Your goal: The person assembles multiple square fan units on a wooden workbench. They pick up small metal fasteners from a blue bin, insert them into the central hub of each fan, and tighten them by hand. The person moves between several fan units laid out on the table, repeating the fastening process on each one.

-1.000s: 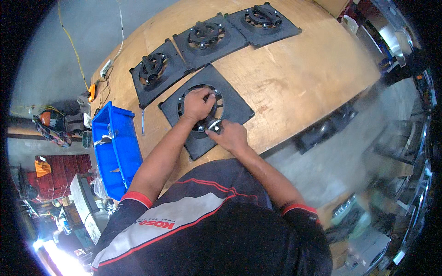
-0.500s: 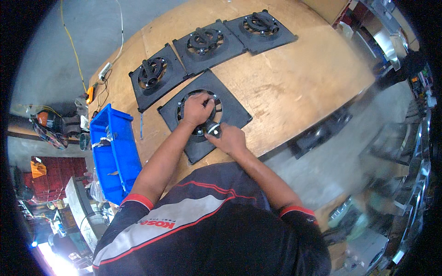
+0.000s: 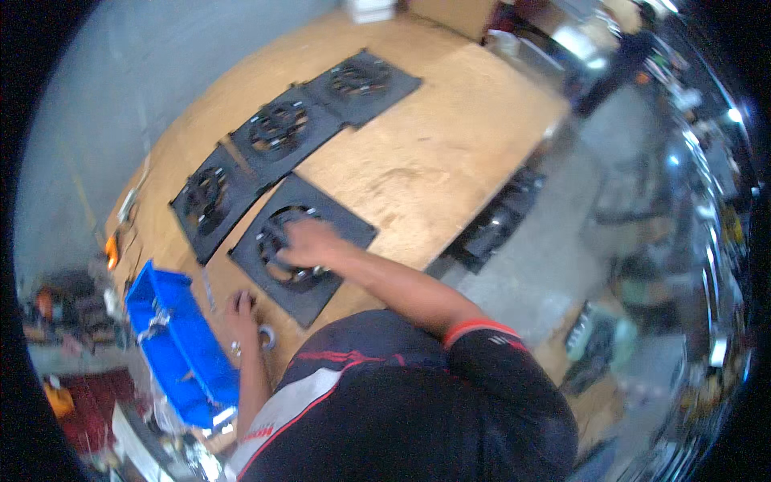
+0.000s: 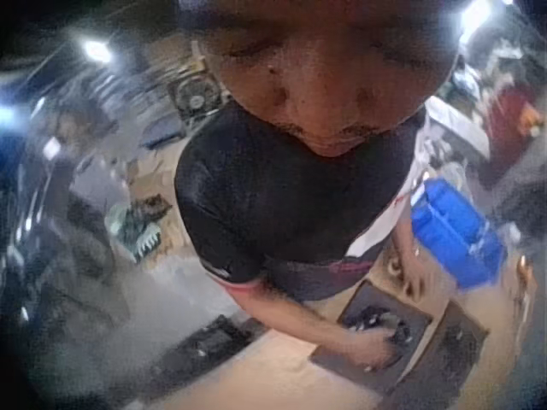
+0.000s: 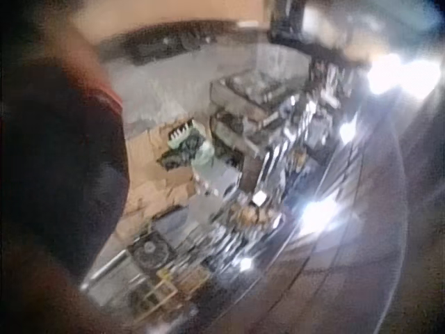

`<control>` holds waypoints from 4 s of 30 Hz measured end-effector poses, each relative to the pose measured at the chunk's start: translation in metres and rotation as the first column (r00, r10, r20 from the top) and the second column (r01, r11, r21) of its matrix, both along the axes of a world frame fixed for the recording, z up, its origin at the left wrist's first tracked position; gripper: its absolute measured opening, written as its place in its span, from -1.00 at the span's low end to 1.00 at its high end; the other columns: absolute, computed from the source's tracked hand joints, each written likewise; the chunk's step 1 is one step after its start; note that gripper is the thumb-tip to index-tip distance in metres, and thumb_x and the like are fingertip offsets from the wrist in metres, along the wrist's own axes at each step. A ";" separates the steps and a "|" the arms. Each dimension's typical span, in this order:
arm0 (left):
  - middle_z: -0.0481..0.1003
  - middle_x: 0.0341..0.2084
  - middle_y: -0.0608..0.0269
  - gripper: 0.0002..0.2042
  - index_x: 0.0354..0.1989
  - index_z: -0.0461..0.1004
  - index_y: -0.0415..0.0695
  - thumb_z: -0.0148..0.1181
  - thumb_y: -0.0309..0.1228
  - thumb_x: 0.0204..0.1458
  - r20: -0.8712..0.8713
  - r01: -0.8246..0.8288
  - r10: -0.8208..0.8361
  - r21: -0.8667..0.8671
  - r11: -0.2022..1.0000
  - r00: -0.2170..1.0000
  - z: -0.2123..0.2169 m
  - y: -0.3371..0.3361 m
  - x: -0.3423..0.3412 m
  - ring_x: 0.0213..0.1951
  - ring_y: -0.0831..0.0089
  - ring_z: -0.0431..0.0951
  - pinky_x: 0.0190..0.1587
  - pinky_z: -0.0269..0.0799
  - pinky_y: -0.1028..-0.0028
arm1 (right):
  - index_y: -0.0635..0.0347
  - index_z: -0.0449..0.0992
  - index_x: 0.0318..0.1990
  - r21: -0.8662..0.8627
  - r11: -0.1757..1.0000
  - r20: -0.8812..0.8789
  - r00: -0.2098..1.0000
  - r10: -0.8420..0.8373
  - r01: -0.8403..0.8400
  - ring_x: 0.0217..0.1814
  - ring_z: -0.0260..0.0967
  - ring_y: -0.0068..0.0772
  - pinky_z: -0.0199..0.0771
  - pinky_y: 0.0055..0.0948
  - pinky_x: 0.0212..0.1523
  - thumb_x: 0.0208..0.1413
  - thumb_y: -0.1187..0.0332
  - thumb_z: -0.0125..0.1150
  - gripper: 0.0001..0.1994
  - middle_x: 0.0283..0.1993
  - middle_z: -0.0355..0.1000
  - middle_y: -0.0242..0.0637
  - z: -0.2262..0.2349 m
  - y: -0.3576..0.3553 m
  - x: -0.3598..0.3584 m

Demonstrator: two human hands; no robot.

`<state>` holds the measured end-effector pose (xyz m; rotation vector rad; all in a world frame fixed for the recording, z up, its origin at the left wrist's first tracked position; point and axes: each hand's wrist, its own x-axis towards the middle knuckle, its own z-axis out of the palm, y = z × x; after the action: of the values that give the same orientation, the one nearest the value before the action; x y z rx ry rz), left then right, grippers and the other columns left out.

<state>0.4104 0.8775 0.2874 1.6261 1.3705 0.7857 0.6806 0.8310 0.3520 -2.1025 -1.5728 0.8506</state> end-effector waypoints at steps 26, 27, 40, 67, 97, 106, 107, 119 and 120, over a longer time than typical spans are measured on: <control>0.63 -0.28 0.08 -0.78 -0.11 0.58 -0.27 0.23 -0.44 0.11 0.029 0.551 -0.551 -0.056 0.832 0.834 -0.016 -0.026 0.161 -0.22 0.38 0.62 -0.07 0.51 0.42 | 0.22 0.31 0.29 0.010 0.824 0.347 0.771 -0.534 0.566 0.20 0.38 0.21 0.37 -0.05 0.21 -0.02 0.39 0.23 -0.37 0.13 0.44 0.12 0.113 -0.390 0.171; 0.63 -0.28 0.08 -0.78 -0.10 0.58 -0.25 0.24 -0.42 0.12 0.090 0.599 -0.592 -0.120 0.792 0.801 -0.010 -0.036 0.207 -0.22 0.38 0.62 -0.07 0.50 0.42 | 0.21 0.31 0.29 -0.012 0.794 0.371 0.740 -0.561 0.608 0.20 0.38 0.20 0.38 -0.05 0.21 -0.02 0.39 0.24 -0.37 0.13 0.45 0.11 0.103 -0.425 0.177; 0.24 0.33 -0.08 -0.38 0.27 0.35 -0.10 0.14 0.03 0.13 -0.565 0.930 -0.757 0.334 0.155 0.329 -0.038 -0.200 0.783 0.38 -0.01 0.18 0.39 0.05 0.08 | 0.18 0.29 0.31 -0.504 0.566 0.161 0.715 -0.680 0.652 0.03 0.49 0.16 0.50 0.05 0.02 -0.02 0.31 0.25 -0.34 -0.09 0.54 0.10 -0.110 -0.619 0.322; 0.12 0.40 -0.13 -0.31 0.38 0.24 -0.09 0.03 0.06 0.13 -0.727 0.946 -0.610 0.288 0.148 0.316 -0.067 -0.236 0.853 0.42 -0.11 0.06 0.41 -0.16 -0.12 | 0.13 0.27 0.36 -0.161 0.878 0.026 0.891 -0.453 0.450 0.05 0.50 0.11 0.52 -0.01 0.06 0.07 0.39 0.19 -0.37 0.06 0.49 0.05 -0.266 -0.439 0.701; 0.16 0.38 -0.13 -0.32 0.35 0.28 -0.08 0.10 0.02 0.09 -0.721 0.938 -0.600 0.278 0.208 0.347 -0.065 -0.236 0.847 0.41 -0.08 0.10 0.40 -0.12 -0.13 | 0.17 0.42 0.19 0.312 0.623 0.249 0.571 -0.782 0.717 0.20 0.30 0.11 0.27 0.02 0.24 -0.04 0.36 0.29 -0.45 0.11 0.38 -0.01 -0.291 -0.439 0.567; 0.04 0.45 -0.05 -0.29 0.42 0.19 -0.03 0.04 0.06 0.12 -0.681 0.969 -0.689 0.154 0.196 0.248 -0.078 -0.236 0.843 0.49 0.03 -0.07 0.47 -0.28 -0.10 | 0.28 0.25 0.32 -0.305 0.834 -0.328 0.771 -0.546 0.460 0.11 0.44 0.23 0.45 -0.03 0.13 0.03 0.17 0.34 -0.28 0.05 0.48 0.19 -0.298 -0.459 0.420; 0.03 0.45 -0.06 -0.28 0.42 0.18 -0.03 0.06 0.05 0.11 -0.642 0.958 -0.710 0.185 0.220 0.287 -0.079 -0.234 0.839 0.49 0.01 -0.07 0.47 -0.27 -0.11 | 0.30 0.27 0.31 -0.275 0.850 -0.244 0.822 -0.514 0.450 0.11 0.46 0.18 0.45 -0.06 0.13 0.00 0.20 0.38 -0.28 0.05 0.48 0.19 -0.324 -0.471 0.410; 0.40 0.17 -0.02 -0.55 0.09 0.54 -0.04 0.25 -0.21 -0.02 -0.003 0.751 -0.821 0.407 0.520 0.570 -0.038 -0.155 0.768 0.27 0.03 0.31 0.36 0.11 0.06 | 0.34 0.29 0.28 -0.088 0.415 -0.117 0.404 -0.907 0.906 -0.15 0.46 -0.22 0.47 -0.28 -0.07 0.06 0.36 0.30 -0.39 -0.15 0.49 -0.04 -0.170 -0.506 0.451; 0.47 -0.01 -0.01 -0.67 -0.09 0.61 -0.06 0.25 -0.25 -0.05 -0.158 0.774 -0.769 0.289 0.564 0.619 -0.017 -0.115 0.749 0.13 0.03 0.39 0.21 0.26 0.04 | 0.34 0.32 0.26 -0.028 0.350 -0.147 0.343 -0.928 0.936 -0.25 0.45 -0.31 0.48 -0.33 -0.15 0.05 0.37 0.30 -0.41 -0.26 0.52 -0.13 -0.174 -0.522 0.437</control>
<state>1.1596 0.7627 0.2708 2.2431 0.3831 0.4544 1.1178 0.3087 0.1776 -2.3001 -0.0733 0.4423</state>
